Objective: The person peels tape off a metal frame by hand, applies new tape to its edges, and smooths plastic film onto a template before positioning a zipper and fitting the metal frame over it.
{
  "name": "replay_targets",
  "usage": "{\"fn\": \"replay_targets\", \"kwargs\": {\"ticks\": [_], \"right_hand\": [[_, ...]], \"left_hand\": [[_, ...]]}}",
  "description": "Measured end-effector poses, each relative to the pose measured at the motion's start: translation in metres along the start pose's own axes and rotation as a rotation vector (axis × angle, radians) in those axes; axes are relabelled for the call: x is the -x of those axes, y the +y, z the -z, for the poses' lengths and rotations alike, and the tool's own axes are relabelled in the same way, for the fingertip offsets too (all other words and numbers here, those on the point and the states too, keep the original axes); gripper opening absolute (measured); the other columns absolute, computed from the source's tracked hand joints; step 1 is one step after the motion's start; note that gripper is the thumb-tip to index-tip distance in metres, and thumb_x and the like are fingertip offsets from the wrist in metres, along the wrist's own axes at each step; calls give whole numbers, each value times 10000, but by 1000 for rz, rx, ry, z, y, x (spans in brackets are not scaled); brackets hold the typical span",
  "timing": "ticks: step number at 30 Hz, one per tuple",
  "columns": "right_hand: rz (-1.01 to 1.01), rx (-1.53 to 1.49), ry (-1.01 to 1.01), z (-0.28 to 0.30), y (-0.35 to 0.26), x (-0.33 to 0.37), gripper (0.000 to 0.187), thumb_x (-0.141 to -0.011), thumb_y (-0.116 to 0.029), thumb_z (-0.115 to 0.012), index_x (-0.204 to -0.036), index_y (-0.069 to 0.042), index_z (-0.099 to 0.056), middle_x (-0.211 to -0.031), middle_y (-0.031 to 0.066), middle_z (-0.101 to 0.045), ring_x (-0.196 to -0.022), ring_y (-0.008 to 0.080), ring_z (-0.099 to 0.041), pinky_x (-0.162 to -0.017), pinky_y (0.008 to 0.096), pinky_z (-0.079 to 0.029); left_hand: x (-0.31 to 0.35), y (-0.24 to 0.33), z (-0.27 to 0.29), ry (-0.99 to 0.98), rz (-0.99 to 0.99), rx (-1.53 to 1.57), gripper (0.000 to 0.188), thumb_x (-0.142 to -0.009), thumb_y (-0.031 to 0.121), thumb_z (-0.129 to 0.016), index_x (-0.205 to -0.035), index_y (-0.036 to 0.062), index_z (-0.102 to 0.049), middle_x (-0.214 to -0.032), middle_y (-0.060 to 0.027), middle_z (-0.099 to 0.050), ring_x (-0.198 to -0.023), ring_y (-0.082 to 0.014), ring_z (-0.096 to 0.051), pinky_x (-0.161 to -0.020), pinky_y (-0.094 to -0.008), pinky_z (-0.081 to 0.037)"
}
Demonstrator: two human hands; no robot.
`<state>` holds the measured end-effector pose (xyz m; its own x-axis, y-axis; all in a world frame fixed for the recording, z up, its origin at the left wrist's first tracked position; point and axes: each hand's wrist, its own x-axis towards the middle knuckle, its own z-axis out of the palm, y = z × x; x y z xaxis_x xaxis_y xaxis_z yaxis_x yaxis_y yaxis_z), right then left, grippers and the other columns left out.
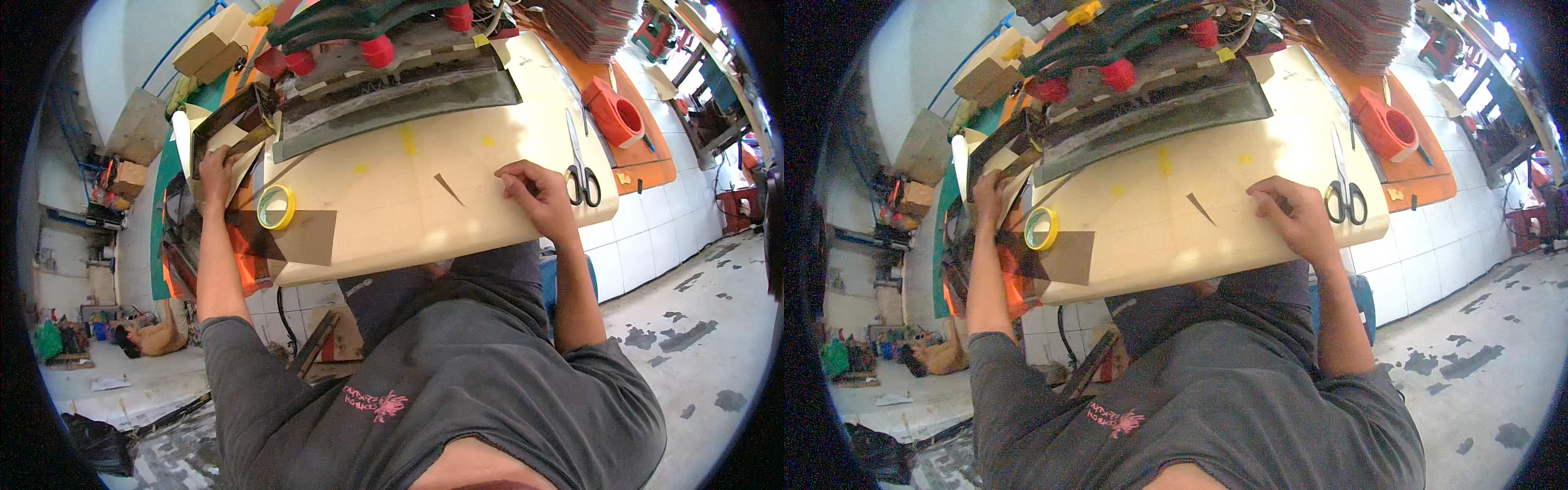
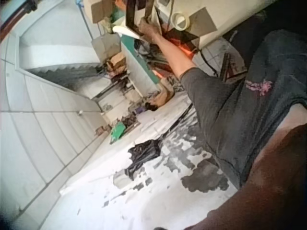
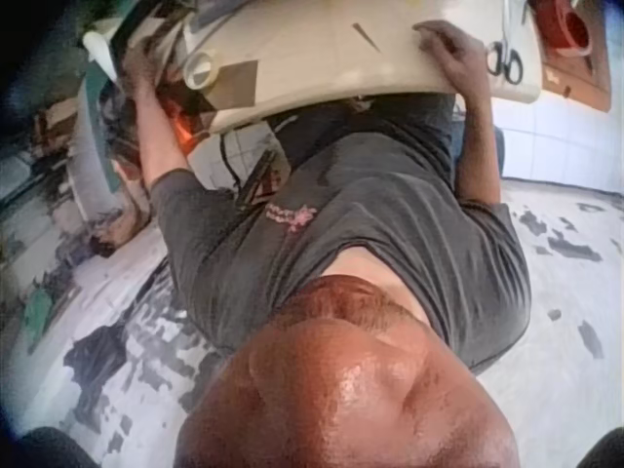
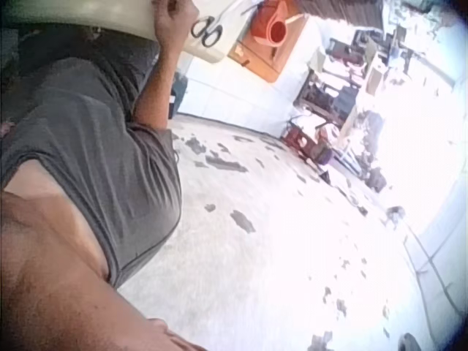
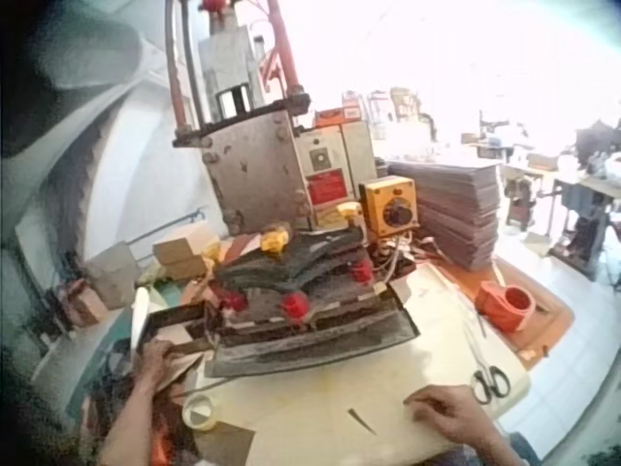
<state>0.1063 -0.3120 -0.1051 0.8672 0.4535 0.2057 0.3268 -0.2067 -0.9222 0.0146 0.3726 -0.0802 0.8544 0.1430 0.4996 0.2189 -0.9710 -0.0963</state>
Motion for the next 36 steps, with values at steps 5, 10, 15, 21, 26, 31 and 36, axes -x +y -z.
{"fn": "replay_targets", "kwargs": {"ticks": [5, 10, 15, 21, 26, 31, 36], "right_hand": [[10, 118, -89, -9, -20, 1, 226, -969, -163, -729, -1143, -23, -764, -1048, 155, -771, -972, 261, -731, -872, 380, -563], [365, 418, -236, -39, -36, 10, 561, -954, -284, -732, -1462, -86, -600, -1506, 207, -582, -1424, 393, -510, -1203, 536, -392], [551, 551, -491, -64, -43, 33, 754, -989, -493, -698, -1596, -114, -461, -1665, 217, -422, -1543, 395, -400, -1292, 598, -258], [524, 135, -804, -32, -44, 19, 707, -1011, -521, -671, -1561, -105, -510, -1679, 220, -399, -1531, 414, -417, -1278, 610, -275], [399, 660, -322, -26, -43, 26, 829, -964, -578, -701, -1603, -103, -467, -1669, 288, -375, -1541, 480, -369, -1294, 530, -277], [301, -197, -716, -17, -48, 19, 614, -938, -424, -793, -1415, -58, -669, -1500, 200, -627, -1448, 387, -546, -1221, 467, -412], [230, -89, -268, -13, -23, 11, 342, -951, -217, -786, -1233, -26, -759, -1198, 159, -763, -1120, 296, -723, -998, 396, -548]], "left_hand": [[4, 12, 7, -73, 79, -15, 312, -954, 260, -761, -1189, 55, -761, -1095, -191, -736, -1095, -391, -658, -950, -495, -469], [6, 22, 12, -82, 121, -117, 348, -964, 310, -748, -1213, 66, -758, -1098, -175, -728, -1117, -365, -653, -1021, -483, -429], [6, 15, 9, -105, 128, -110, 340, -961, 310, -756, -1213, 81, -763, -1088, -168, -728, -1104, -367, -659, -1021, -486, -433], [6, 12, 5, -107, 130, -95, 348, -951, 316, -765, -1216, 91, -762, -1094, -166, -732, -1093, -375, -663, -1016, -488, -434], [11, 9, 3, -87, 165, -46, 358, -957, 323, -747, -1224, 86, -753, -1101, -179, -731, -1102, -384, -660, -1012, -492, -434], [12, 24, 13, -148, 173, -38, 340, -969, 314, -723, -1220, 86, -732, -1111, -200, -737, -1111, -409, -662, -998, -509, -447], [17, 29, 14, -63, 202, 26, 363, -925, 304, -793, -1219, 99, -733, -1101, -193, -749, -1098, -405, -688, -955, -510, -503]]}}
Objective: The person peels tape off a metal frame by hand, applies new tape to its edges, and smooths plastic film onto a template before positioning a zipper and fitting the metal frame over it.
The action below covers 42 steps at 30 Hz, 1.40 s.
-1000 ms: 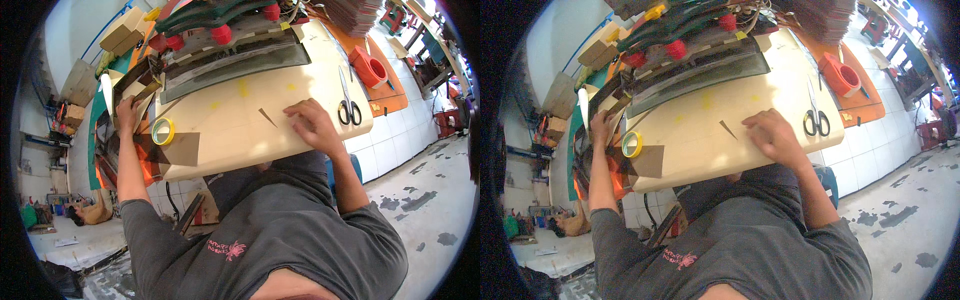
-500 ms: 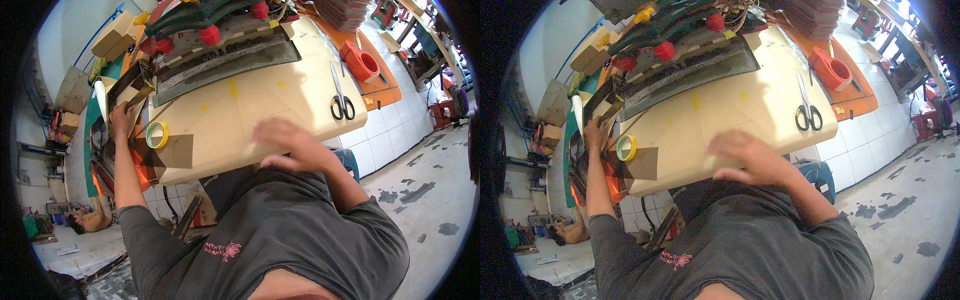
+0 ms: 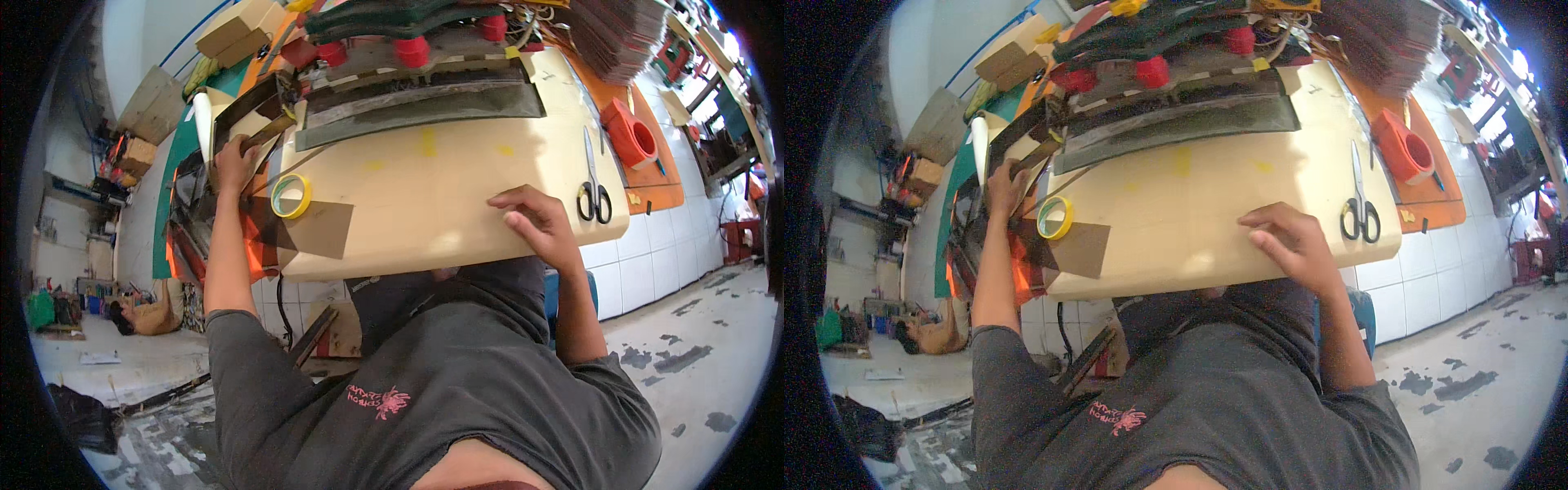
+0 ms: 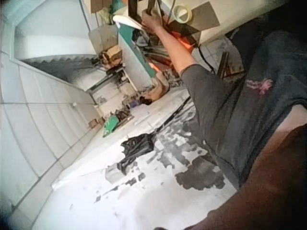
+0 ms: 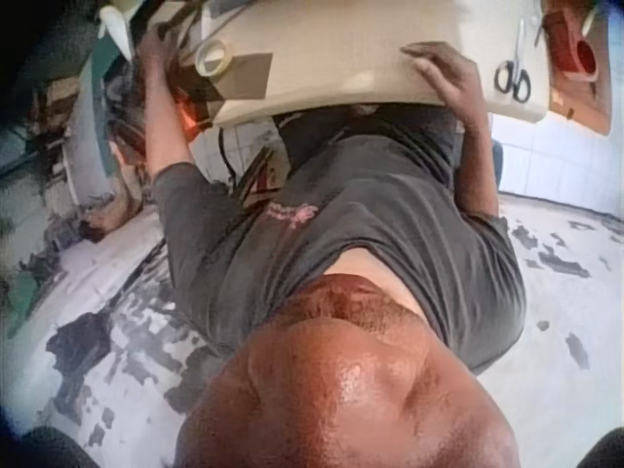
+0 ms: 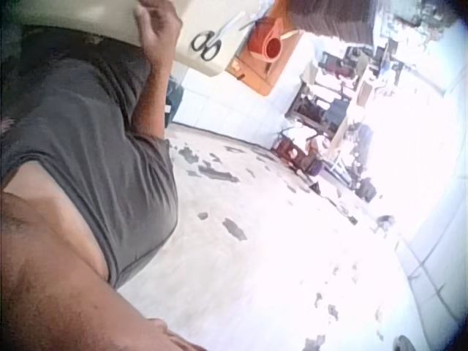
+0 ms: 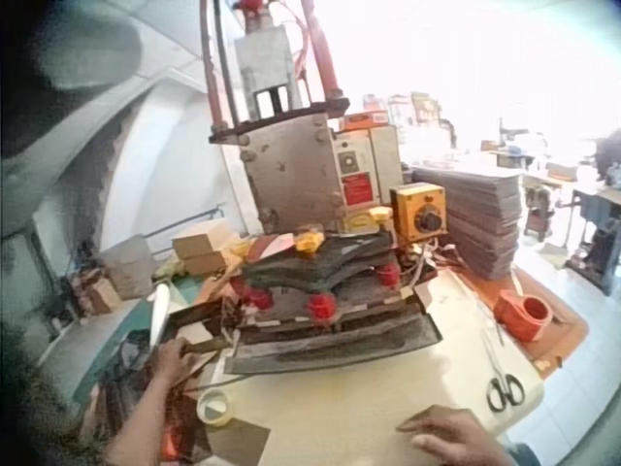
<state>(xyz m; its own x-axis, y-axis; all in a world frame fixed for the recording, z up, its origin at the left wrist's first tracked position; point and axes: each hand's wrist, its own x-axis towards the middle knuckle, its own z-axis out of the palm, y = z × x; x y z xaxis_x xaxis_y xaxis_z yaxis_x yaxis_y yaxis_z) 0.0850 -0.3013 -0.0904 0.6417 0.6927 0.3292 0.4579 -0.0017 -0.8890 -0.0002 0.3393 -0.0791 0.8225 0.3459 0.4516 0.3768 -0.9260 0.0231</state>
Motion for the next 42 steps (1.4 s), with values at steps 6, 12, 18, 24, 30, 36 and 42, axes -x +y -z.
{"fn": "replay_targets", "kwargs": {"ticks": [6, 12, 18, 24, 30, 36, 42], "right_hand": [[-153, -62, 135, -7, 12, 1, 182, -983, -145, -746, -1066, 16, -768, -1032, 128, -769, -969, 218, -730, -887, 336, -558], [-159, -107, 156, -4, 14, 8, 141, -1001, -113, -723, -1020, 22, -754, -986, 101, -768, -939, 177, -710, -860, 310, -536], [-150, -170, 155, -2, 17, 7, 137, -1024, -108, -701, -1013, 21, -747, -979, 97, -765, -929, 158, -692, -842, 295, -522], [-138, -127, 167, -5, 16, 7, 140, -1019, -103, -702, -995, 30, -740, -963, 110, -757, -913, 166, -687, -841, 299, -520], [-118, -176, 147, -3, 20, 5, 135, -1024, -84, -690, -986, 43, -714, -971, 111, -750, -925, 177, -684, -853, 304, -519], [-143, -198, 162, -2, 22, 7, 143, -1029, -89, -689, -989, 48, -700, -977, 114, -738, -935, 173, -675, -869, 301, -515], [-130, -187, 156, -3, 22, 6, 156, -1035, -105, -688, -985, 43, -695, -973, 113, -735, -930, 180, -675, -861, 306, -513]], "left_hand": [[9, 0, 20, 140, -77, 198, 353, -957, 239, -793, -1242, 46, -715, -1160, -183, -749, -1116, -365, -708, -985, -451, -538], [28, -49, 58, 552, 246, 285, 297, -1027, 287, -735, -1171, 28, -749, -1042, -110, -790, -914, -228, -742, -838, -360, -574], [74, -157, 95, 483, 709, 197, 296, -1009, 338, -744, -1050, 49, -790, -900, -82, -788, -772, -157, -713, -710, -323, -549], [112, -167, 107, 331, 726, 102, 343, -999, 371, -739, -937, 39, -796, -804, -64, -774, -724, -196, -708, -692, -354, -535], [175, -267, 127, 491, 734, -160, 340, -943, 402, -783, -1004, 68, -813, -925, -118, -805, -872, -289, -766, -813, -417, -575], [208, -267, 112, 301, 795, 25, 385, -899, 320, -818, -1180, 62, -770, -1054, -166, -791, -921, -283, -763, -826, -412, -582], [224, -245, 96, 160, 960, 230, 570, -853, 268, -873, -1306, -24, -691, -1261, -197, -749, -1113, -324, -736, -989, -398, -551]]}}
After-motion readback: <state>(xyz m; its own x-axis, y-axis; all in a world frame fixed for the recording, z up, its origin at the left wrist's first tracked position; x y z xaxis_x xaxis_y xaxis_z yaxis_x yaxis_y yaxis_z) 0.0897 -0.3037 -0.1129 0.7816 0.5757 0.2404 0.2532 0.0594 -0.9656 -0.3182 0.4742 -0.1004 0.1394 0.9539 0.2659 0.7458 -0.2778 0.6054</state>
